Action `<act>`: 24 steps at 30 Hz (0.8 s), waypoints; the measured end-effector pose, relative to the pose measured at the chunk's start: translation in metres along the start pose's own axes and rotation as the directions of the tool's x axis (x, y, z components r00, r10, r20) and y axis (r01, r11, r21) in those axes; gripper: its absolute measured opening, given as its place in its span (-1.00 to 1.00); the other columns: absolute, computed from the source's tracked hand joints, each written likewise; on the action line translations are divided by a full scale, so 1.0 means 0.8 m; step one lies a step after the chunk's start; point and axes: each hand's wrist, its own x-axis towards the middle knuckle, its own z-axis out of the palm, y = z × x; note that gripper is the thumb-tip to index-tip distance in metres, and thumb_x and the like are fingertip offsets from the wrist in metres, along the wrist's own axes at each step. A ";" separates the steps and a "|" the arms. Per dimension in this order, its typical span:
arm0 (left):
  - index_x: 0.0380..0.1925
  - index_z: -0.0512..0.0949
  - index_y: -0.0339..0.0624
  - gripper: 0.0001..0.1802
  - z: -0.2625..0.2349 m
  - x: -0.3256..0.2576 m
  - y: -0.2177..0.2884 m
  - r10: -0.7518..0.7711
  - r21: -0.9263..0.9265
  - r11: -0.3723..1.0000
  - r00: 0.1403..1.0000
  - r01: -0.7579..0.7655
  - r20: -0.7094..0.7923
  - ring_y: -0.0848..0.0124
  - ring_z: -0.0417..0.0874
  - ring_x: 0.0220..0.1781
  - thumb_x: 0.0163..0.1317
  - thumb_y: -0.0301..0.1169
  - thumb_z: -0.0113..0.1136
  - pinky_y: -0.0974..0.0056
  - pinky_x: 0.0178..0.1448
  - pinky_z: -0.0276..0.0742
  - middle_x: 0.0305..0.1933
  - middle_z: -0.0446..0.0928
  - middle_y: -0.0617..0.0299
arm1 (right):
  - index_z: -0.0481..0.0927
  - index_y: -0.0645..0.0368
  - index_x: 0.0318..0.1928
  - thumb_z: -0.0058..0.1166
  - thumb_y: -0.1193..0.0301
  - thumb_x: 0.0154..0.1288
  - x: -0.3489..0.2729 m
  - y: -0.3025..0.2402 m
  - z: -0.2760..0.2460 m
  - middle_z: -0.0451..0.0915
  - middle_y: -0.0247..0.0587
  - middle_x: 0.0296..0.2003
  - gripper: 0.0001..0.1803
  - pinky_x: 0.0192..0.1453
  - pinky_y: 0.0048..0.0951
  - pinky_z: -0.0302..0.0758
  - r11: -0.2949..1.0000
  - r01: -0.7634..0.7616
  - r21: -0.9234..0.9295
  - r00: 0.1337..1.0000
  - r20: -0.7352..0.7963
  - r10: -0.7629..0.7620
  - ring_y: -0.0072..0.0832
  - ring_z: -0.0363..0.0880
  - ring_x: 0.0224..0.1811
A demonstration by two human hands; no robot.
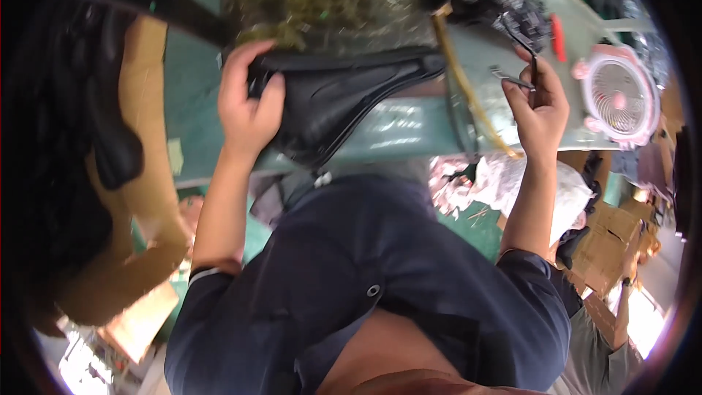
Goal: Assembling bicycle seats by attaching the metal support frames to the padded seat bases using a pneumatic press machine.
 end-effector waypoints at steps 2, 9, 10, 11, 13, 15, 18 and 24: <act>0.28 0.59 -0.36 -0.52 0.005 0.002 -0.004 0.003 -0.020 1.000 1.000 -0.003 -0.028 0.30 0.61 0.31 0.35 -0.64 0.20 0.25 0.47 0.44 0.33 0.64 0.06 | 0.71 0.18 0.34 0.61 0.57 0.05 -0.019 -0.028 0.043 0.39 -0.54 -0.36 -0.24 -0.34 -0.61 0.27 0.978 0.155 -0.143 0.973 0.192 -0.126 -0.73 0.22 -0.41; 0.17 0.68 -0.39 -0.67 0.027 -0.003 -0.006 -0.105 -0.176 0.982 0.963 0.062 -0.246 0.42 0.66 0.13 0.73 -0.41 0.00 0.28 0.30 0.54 0.13 0.73 0.14 | 0.79 0.05 0.27 0.78 0.13 -0.17 -0.004 -0.042 0.161 0.43 -0.34 -0.42 -0.12 -0.36 -0.36 0.48 0.756 0.640 -0.142 0.720 0.454 -0.524 -0.43 0.47 -0.44; 0.16 0.68 -0.39 -0.65 0.026 -0.001 -0.008 -0.113 -0.192 0.979 0.957 0.062 -0.267 0.44 0.66 0.10 0.75 -0.38 -0.04 0.30 0.28 0.54 0.11 0.74 0.15 | 0.80 0.03 0.25 0.76 0.08 -0.17 -0.003 -0.042 0.171 0.43 -0.33 -0.42 -0.13 -0.35 -0.34 0.51 0.718 0.676 -0.166 0.700 0.450 -0.555 -0.39 0.49 -0.45; 0.14 0.69 -0.40 -0.62 0.027 -0.002 -0.008 -0.120 -0.209 0.976 0.950 0.060 -0.288 0.46 0.67 0.07 0.78 -0.36 -0.07 0.33 0.26 0.54 0.08 0.75 0.16 | 0.80 0.03 0.25 0.76 0.08 -0.17 -0.004 -0.040 0.178 0.43 -0.33 -0.42 -0.13 -0.35 -0.34 0.51 0.721 0.674 -0.159 0.699 0.452 -0.554 -0.39 0.49 -0.45; 0.10 0.70 -0.39 -0.58 0.029 -0.006 -0.002 -0.191 -0.218 0.967 0.939 0.130 -0.287 0.47 0.68 0.05 0.80 -0.31 -0.11 0.37 0.25 0.54 0.06 0.77 0.15 | 0.80 0.02 0.23 0.75 0.06 -0.14 -0.006 -0.037 0.189 0.47 -0.33 -0.41 -0.16 -0.34 -0.35 0.53 0.700 0.689 -0.186 0.688 0.470 -0.552 -0.37 0.51 -0.46; 0.06 0.71 -0.39 -0.57 0.030 -0.006 -0.002 -0.144 -0.193 0.977 0.939 0.085 -0.311 0.47 0.67 0.02 0.81 -0.30 -0.11 0.38 0.23 0.54 0.05 0.77 0.15 | 0.81 0.02 0.23 0.73 0.04 -0.13 -0.006 -0.039 0.195 0.48 -0.34 -0.40 -0.17 -0.34 -0.35 0.54 0.688 0.702 -0.185 0.674 0.484 -0.558 -0.37 0.53 -0.46; 0.08 0.68 -0.42 -0.49 0.031 -0.010 -0.001 -0.169 -0.139 0.981 0.939 0.132 -0.300 0.51 0.63 0.02 0.84 -0.23 -0.19 0.37 0.26 0.55 0.08 0.78 0.11 | 0.81 0.01 0.22 0.71 0.01 -0.12 -0.007 -0.036 0.198 0.49 -0.36 -0.40 -0.18 -0.35 -0.35 0.55 0.672 0.720 -0.172 0.653 0.497 -0.572 -0.37 0.54 -0.47; 0.04 0.70 -0.37 -0.59 0.034 -0.010 0.000 -0.161 -0.132 0.983 0.934 0.124 -0.320 0.46 0.67 0.00 0.81 -0.31 -0.10 0.35 0.19 0.57 0.03 0.77 0.14 | 0.80 -0.08 0.17 0.62 -0.03 -0.13 -0.004 -0.048 0.203 0.49 -0.40 -0.37 -0.23 -0.36 -0.31 0.57 0.623 0.765 -0.162 0.601 0.528 -0.600 -0.35 0.62 -0.45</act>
